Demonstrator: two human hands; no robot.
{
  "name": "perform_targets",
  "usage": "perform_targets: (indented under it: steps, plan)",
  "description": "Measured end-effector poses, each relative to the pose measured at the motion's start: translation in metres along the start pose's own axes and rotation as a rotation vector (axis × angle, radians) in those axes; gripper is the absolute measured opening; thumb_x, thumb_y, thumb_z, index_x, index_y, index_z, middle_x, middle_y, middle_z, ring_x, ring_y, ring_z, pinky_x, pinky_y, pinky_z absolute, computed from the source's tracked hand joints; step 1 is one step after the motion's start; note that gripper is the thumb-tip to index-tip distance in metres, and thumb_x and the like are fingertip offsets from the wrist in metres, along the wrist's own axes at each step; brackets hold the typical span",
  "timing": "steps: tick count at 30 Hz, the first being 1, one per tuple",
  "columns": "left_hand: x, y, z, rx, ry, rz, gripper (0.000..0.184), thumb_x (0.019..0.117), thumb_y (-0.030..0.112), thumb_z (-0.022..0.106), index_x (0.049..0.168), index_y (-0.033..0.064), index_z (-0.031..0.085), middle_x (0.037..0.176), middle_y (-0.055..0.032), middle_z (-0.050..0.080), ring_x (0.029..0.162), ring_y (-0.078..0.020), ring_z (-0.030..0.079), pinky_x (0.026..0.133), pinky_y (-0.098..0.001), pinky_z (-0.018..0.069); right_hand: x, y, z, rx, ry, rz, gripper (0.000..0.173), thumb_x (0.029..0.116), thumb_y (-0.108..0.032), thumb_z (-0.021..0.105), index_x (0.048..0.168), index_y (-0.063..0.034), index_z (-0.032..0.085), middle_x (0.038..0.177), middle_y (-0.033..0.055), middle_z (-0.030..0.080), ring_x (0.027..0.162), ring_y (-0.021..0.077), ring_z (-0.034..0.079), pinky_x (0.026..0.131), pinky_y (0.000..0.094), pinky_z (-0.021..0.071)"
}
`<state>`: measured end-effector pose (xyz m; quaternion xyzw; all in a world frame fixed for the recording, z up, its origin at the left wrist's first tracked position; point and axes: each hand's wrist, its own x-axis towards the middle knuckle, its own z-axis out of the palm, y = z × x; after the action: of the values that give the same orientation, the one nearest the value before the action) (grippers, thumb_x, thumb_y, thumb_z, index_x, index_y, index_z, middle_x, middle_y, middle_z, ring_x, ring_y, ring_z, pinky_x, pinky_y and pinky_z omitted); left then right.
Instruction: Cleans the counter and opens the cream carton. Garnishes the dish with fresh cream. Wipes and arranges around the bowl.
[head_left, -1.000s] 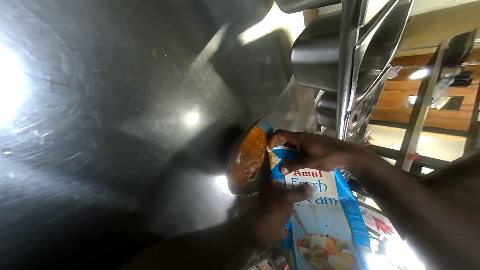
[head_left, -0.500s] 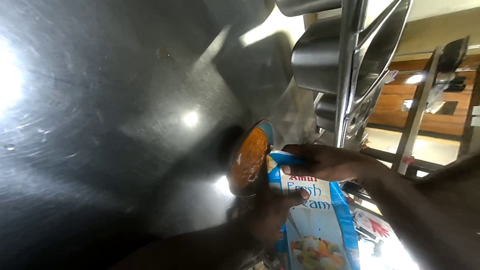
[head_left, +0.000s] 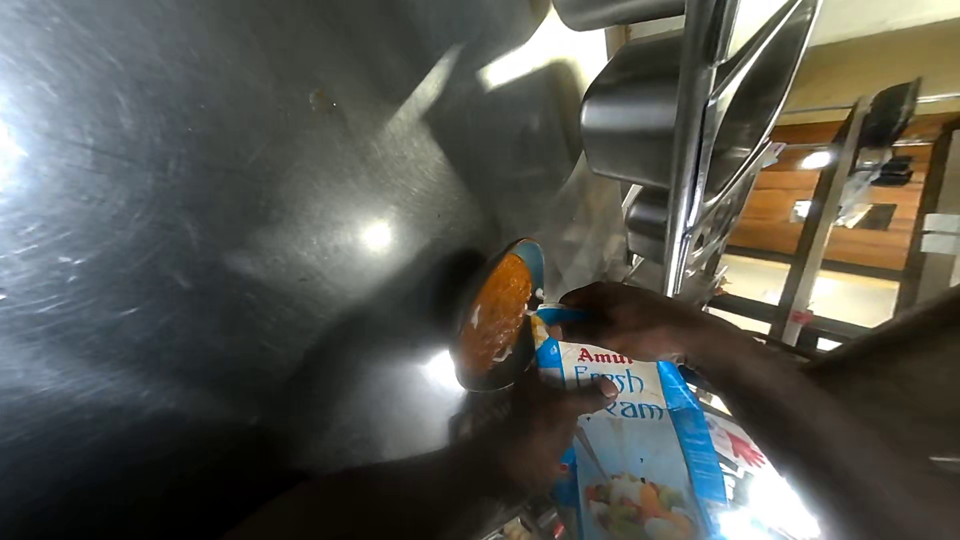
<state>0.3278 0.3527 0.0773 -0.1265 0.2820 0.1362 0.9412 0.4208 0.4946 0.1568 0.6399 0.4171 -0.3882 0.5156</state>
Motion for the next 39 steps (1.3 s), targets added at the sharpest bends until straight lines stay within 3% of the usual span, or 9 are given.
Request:
perform_targets:
  steps: [11,20,24,32,35,37,39]
  plan:
    - [-0.013,-0.017,-0.008,-0.038,-0.064,-0.031,0.047,0.0845,0.015,0.084,0.123,0.0027,0.059,0.111,-0.0074,0.068,0.104,-0.0120,0.065,0.092,-0.0293,0.0551,0.001,-0.005,0.018,-0.148,-0.028,0.018,0.033,0.0989,-0.050,0.063,0.094,-0.0176,0.069,0.075,0.0003,0.065,0.069,0.0158,0.064,0.064,0.0421,0.0532]
    - [-0.044,-0.033,-0.021,-0.099,-0.008,-0.058,0.049,0.0820,0.016,0.086,0.121,0.0027,0.060,0.109,-0.0080,0.068,0.103,-0.0136,0.066,0.090,-0.0314,0.0566,-0.017,-0.036,0.040,-0.230,-0.053,0.011,0.033,0.0995,-0.051,0.061,0.101,-0.0191,0.069,0.082,0.0001,0.066,0.077,0.0165,0.065,0.070,0.0436,0.0536]
    - [-0.054,-0.032,-0.025,-0.155,-0.009,-0.025,0.046,0.0831,0.014,0.085,0.120,0.0022,0.060,0.111,-0.0094,0.068,0.105,-0.0150,0.066,0.093,-0.0332,0.0565,-0.022,-0.052,0.041,-0.280,-0.033,-0.005,0.031,0.0991,-0.050,0.061,0.105,-0.0210,0.070,0.085,-0.0001,0.067,0.081,0.0181,0.066,0.071,0.0465,0.0537]
    - [-0.065,-0.008,-0.028,-0.185,0.068,0.037,0.065,0.0789,0.015,0.088,0.132,0.0050,0.052,0.116,-0.0104,0.064,0.108,-0.0162,0.064,0.091,-0.0342,0.0560,-0.029,-0.091,0.022,-0.447,0.026,-0.006,0.034,0.0991,-0.051,0.060,0.103,-0.0187,0.069,0.085,0.0015,0.066,0.083,0.0204,0.066,0.070,0.0474,0.0527]
    - [-0.059,0.002,-0.026,-0.165,0.061,0.075,0.066,0.0768,0.019,0.090,0.130,0.0055,0.052,0.115,-0.0096,0.064,0.107,-0.0153,0.064,0.090,-0.0328,0.0560,-0.030,-0.098,0.009,-0.475,0.073,-0.016,0.033,0.0988,-0.051,0.061,0.103,-0.0197,0.070,0.084,0.0012,0.067,0.081,0.0208,0.067,0.069,0.0477,0.0531]
    - [-0.052,0.008,-0.022,-0.170,0.050,0.108,0.058,0.0770,0.019,0.090,0.122,0.0043,0.057,0.110,-0.0092,0.067,0.103,-0.0148,0.065,0.088,-0.0317,0.0566,-0.031,-0.098,0.001,-0.490,0.135,-0.049,0.032,0.0974,-0.050,0.064,0.098,-0.0190,0.071,0.079,0.0015,0.066,0.075,0.0214,0.066,0.064,0.0482,0.0527]
    - [-0.046,0.016,-0.016,-0.185,0.036,0.150,0.051,0.0786,0.015,0.089,0.119,0.0035,0.060,0.108,-0.0088,0.068,0.101,-0.0139,0.066,0.088,-0.0303,0.0565,-0.032,-0.100,-0.012,-0.492,0.127,-0.018,0.033,0.0980,-0.050,0.063,0.098,-0.0185,0.071,0.080,0.0015,0.066,0.077,0.0210,0.066,0.066,0.0479,0.0530]
